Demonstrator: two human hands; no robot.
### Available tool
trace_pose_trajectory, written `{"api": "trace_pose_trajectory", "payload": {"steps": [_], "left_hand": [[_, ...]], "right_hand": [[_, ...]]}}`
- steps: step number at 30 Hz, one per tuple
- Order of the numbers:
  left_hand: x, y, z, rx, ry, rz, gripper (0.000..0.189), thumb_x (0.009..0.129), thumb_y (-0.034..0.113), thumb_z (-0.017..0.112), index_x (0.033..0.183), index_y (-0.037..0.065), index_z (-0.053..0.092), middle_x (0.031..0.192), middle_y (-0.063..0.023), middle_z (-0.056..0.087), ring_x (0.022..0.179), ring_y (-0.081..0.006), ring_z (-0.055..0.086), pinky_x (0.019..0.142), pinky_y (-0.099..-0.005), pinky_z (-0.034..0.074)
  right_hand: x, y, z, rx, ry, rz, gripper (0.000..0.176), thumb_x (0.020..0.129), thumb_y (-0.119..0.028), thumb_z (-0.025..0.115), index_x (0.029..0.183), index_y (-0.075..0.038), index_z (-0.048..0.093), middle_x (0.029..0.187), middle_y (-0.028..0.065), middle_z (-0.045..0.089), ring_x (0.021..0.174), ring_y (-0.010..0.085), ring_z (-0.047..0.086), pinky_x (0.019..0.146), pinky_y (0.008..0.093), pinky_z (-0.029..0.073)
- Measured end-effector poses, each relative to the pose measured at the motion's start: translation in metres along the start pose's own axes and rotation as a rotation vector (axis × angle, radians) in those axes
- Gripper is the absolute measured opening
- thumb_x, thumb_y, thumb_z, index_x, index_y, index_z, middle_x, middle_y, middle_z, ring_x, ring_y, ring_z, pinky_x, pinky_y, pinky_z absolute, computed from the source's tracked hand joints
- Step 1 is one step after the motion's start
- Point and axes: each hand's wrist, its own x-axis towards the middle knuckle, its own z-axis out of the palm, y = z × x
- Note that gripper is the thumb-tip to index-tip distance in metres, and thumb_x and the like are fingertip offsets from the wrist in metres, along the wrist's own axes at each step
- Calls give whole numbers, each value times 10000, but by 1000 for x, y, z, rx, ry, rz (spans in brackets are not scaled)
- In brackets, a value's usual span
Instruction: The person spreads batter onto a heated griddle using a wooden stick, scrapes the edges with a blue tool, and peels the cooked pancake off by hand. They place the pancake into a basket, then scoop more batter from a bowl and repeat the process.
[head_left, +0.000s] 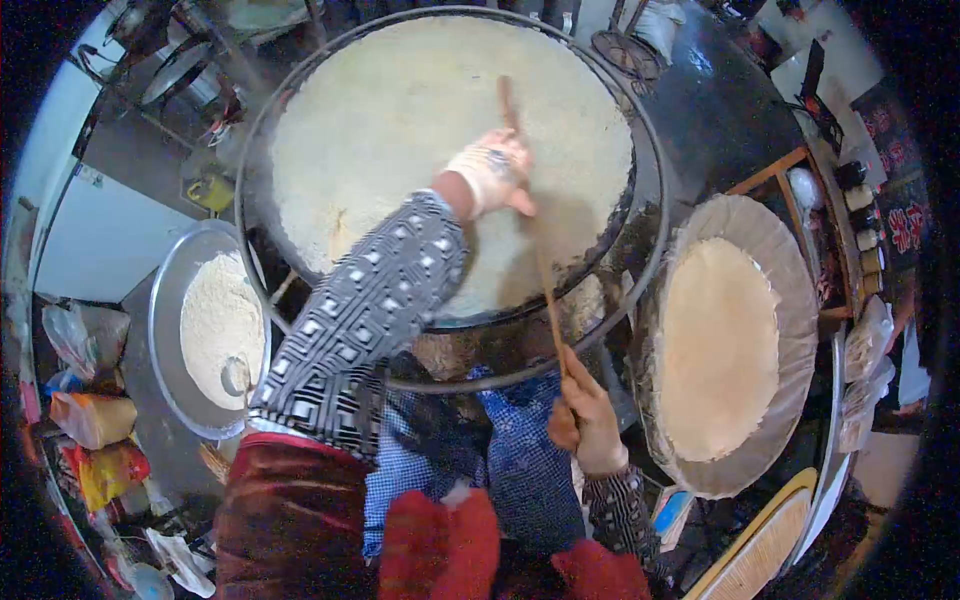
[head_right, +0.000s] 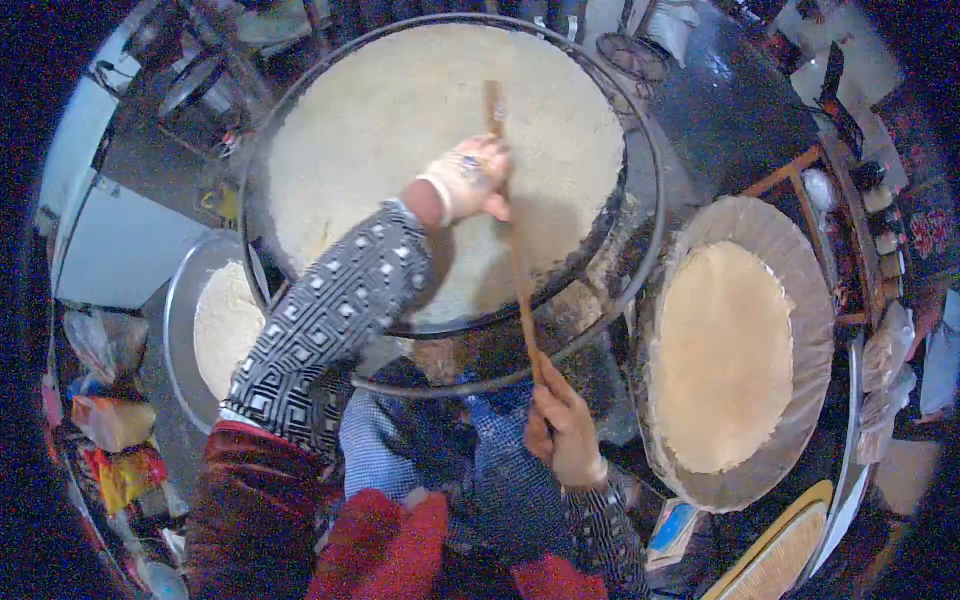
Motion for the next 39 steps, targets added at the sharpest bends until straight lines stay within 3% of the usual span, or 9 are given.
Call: {"api": "trace_pose_trajectory", "payload": {"steps": [8, 12, 14, 18, 23, 28, 31, 34, 39], "left_hand": [[-239, -75, -64, 38, -299, -525, 782, 688, 661, 615, 1034, -40, 578, 1067, -259, 585, 1120, -399, 504, 991, -441, 392], [-383, -32, -61, 117, 272, -631, 649, 833, 390, 616, 1302, -22, 436, 1343, -257, 431, 1263, -424, 389, 1079, -473, 292], [-412, -6, -50, 116, 190, -631, 591, 829, 288, 608, 1308, -15, 442, 1374, -245, 403, 1298, -427, 348, 1114, -477, 234], [-405, 22, 21, 225, -216, -559, 577, 766, 281, 606, 1273, 31, 488, 1339, -208, 442, 1310, -408, 333, 1114, -529, 214], [-365, 70, 44, 99, 190, -440, 167, 738, 270, 572, 788, 113, 541, 888, -109, 527, 987, -306, 498, 1047, -511, 313], [-281, 171, 30, 62, 12, -587, 200, 765, 291, 563, 849, 119, 618, 699, -74, 565, 797, -287, 564, 929, -461, 388], [-210, 237, -13, -318, 173, -320, 508, 765, 354, 597, 1153, 29, 567, 1046, -188, 571, 1076, -352, 510, 1019, -479, 338], [-123, 253, -61, -396, 243, 47, 826, 643, 418, 698, 1282, -41, 447, 1325, -249, 421, 1280, -411, 367, 1094, -485, 268], [12, 194, -5, -77, 43, 145, 1002, 583, 605, 713, 1298, -44, 442, 1344, -226, 445, 1314, -375, 354, 1118, -447, 246]], "right_hand": [[58, 30, 95, -432, -383, 22, 493, 923, -224, 580, 1391, -136, 455, 694, -21, 564, 467, 54, 466, 390, 214, 368], [35, 65, 108, -488, -371, -89, 476, 926, -175, 572, 1389, -154, 462, 699, -32, 549, 455, 56, 463, 393, 213, 380], [30, 74, 108, -526, -312, -138, 465, 931, -143, 551, 1388, -165, 464, 702, -43, 525, 455, 48, 454, 392, 197, 368], [20, 98, 115, -537, -421, -22, 411, 916, -184, 602, 1323, -200, 546, 622, -31, 524, 436, 72, 471, 400, 226, 397], [-34, 84, 92, -582, -235, -291, 466, 897, -125, 598, 1355, -137, 508, 804, -11, 622, 498, 53, 504, 448, 220, 422], [-99, 111, -3, -574, -14, -455, 468, 893, -102, 580, 1354, -89, 497, 793, 12, 603, 497, 63, 484, 459, 230, 417], [-136, 106, -28, -639, 184, -516, 466, 910, -106, 555, 1368, -71, 473, 765, 6, 575, 489, 72, 478, 450, 231, 406], [-158, 98, -34, -439, 360, -178, 469, 920, -100, 530, 1380, -52, 452, 753, 4, 560, 490, 76, 488, 429, 230, 399], [-124, 39, -48, -130, 242, -143, 544, 951, -251, 503, 1429, -36, 357, 607, 8, 503, 438, 58, 441, 371, 199, 326]]}}
